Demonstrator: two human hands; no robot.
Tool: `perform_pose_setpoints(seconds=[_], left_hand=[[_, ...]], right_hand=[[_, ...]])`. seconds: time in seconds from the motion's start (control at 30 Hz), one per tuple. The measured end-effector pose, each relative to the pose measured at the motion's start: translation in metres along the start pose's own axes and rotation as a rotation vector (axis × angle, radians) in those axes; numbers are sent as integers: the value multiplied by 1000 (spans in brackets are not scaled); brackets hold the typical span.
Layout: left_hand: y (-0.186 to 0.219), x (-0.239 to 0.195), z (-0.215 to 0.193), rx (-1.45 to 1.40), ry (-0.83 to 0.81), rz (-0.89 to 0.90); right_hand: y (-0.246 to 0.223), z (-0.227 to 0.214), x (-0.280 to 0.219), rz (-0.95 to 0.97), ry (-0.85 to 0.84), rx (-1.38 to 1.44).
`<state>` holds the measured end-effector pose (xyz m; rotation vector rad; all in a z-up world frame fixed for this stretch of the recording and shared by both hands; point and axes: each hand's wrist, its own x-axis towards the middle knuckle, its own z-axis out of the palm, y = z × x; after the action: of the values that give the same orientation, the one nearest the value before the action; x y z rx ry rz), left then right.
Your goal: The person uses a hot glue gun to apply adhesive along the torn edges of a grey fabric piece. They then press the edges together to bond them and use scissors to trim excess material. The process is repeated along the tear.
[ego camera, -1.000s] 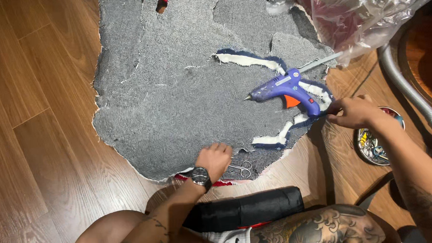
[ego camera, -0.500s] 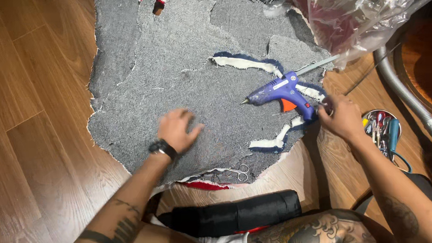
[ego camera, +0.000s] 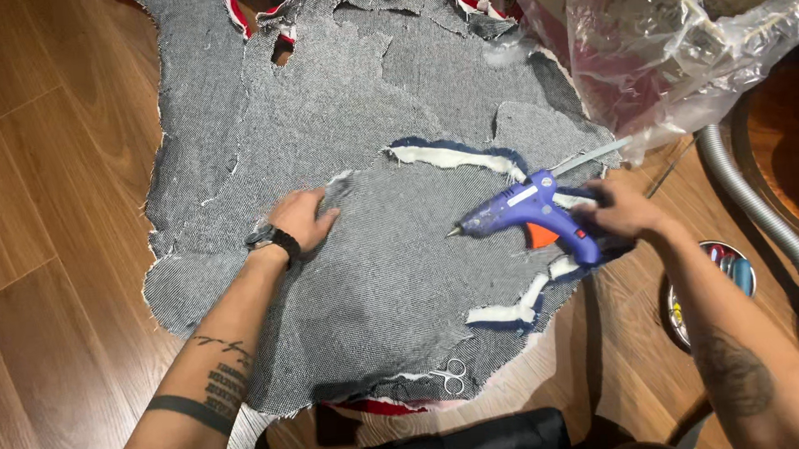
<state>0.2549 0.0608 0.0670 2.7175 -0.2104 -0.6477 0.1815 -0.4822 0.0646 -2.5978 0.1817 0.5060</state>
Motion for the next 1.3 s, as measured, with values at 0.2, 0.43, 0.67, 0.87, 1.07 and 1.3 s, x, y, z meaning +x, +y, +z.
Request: perform_pose_setpoints(seconds=[0.2, 0.43, 0.67, 0.87, 1.07, 1.3], left_hand=[[32, 21, 0, -8, 144, 146], [65, 17, 14, 192, 429, 275], [111, -77, 42, 54, 102, 590], [119, -139, 83, -2, -97, 758], [104, -142, 131, 208, -163, 756], [87, -140, 181, 122, 162, 790]], right_hand=[[36, -31, 9, -6, 118, 63], [61, -17, 26, -49, 159, -201], [23, 8, 9, 19, 328, 42], [-69, 5, -30, 259, 167, 118], [-82, 10, -37, 265, 62, 100], [-47, 2, -44, 208, 46, 243]])
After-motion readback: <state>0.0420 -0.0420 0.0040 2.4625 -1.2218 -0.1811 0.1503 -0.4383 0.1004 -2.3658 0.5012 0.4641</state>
